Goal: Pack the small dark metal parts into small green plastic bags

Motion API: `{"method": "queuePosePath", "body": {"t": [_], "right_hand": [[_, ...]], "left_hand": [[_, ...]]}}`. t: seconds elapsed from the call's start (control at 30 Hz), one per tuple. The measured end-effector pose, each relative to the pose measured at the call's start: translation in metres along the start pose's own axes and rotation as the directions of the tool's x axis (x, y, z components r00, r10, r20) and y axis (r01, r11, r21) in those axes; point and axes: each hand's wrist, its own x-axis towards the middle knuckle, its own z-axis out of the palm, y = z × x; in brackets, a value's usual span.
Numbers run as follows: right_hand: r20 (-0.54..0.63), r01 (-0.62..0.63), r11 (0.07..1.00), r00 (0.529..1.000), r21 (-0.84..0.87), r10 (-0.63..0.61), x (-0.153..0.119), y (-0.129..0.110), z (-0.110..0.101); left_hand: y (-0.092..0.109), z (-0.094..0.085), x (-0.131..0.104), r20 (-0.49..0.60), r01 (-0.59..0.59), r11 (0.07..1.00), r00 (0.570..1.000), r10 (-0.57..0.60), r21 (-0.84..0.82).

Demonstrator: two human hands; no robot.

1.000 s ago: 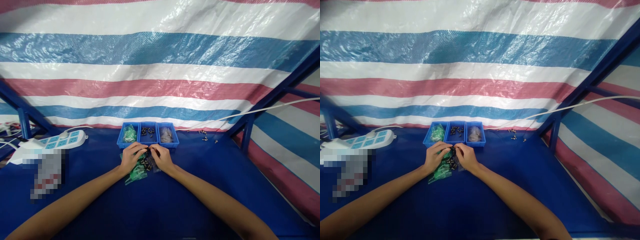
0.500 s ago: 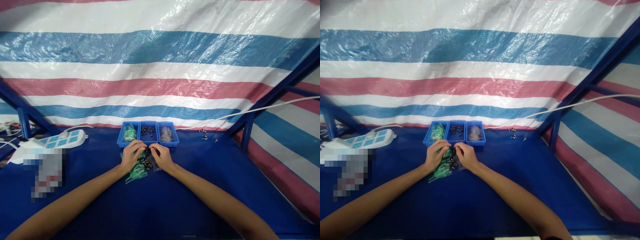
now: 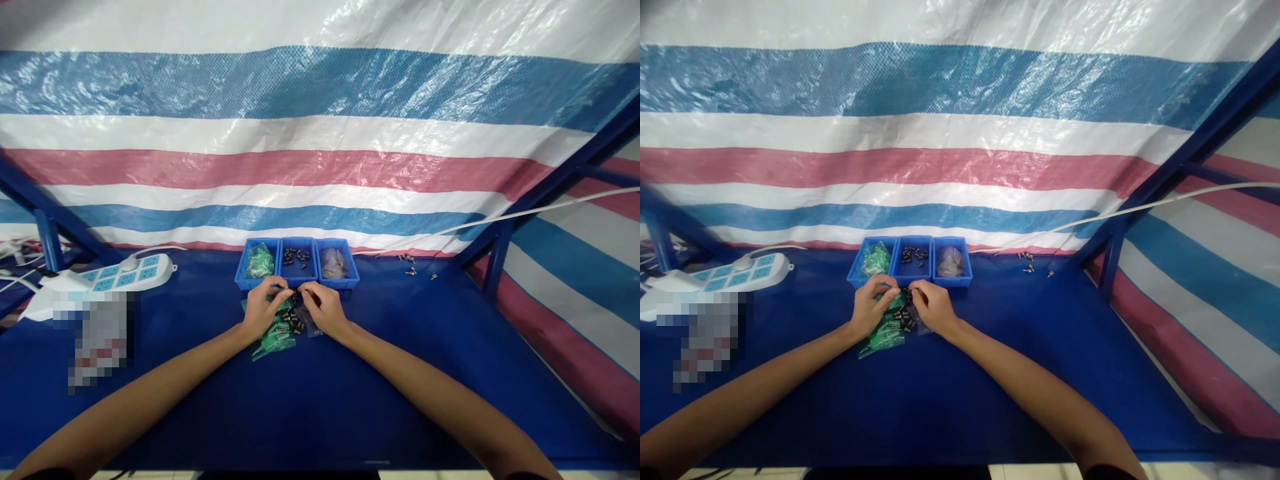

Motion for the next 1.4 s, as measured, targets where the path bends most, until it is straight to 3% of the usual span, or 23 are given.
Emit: {"method": "queuePosePath", "body": {"t": [0.27,1.0,1.4], "right_hand": [[-0.005,-0.007,1.000,1.000,-0.010,0.007,0.000,-0.001,0.000],[-0.034,-0.011,0.999,0.999,0.045,0.013,-0.003,0.000,0.001],[-0.031,0.063,0.997,0.998,0.043,-0.061,-0.003,0.002,0.003]], "left_hand": [[0.007,-0.003,0.002,0.023,-0.076,0.996,0.997,0.075,0.039],[-0.002,0.001,-0.001,0.016,-0.029,1.000,0.999,0.029,-0.007],[-0.007,0.002,-0.001,0.055,-0.057,0.995,0.997,0.061,-0.081]]}}
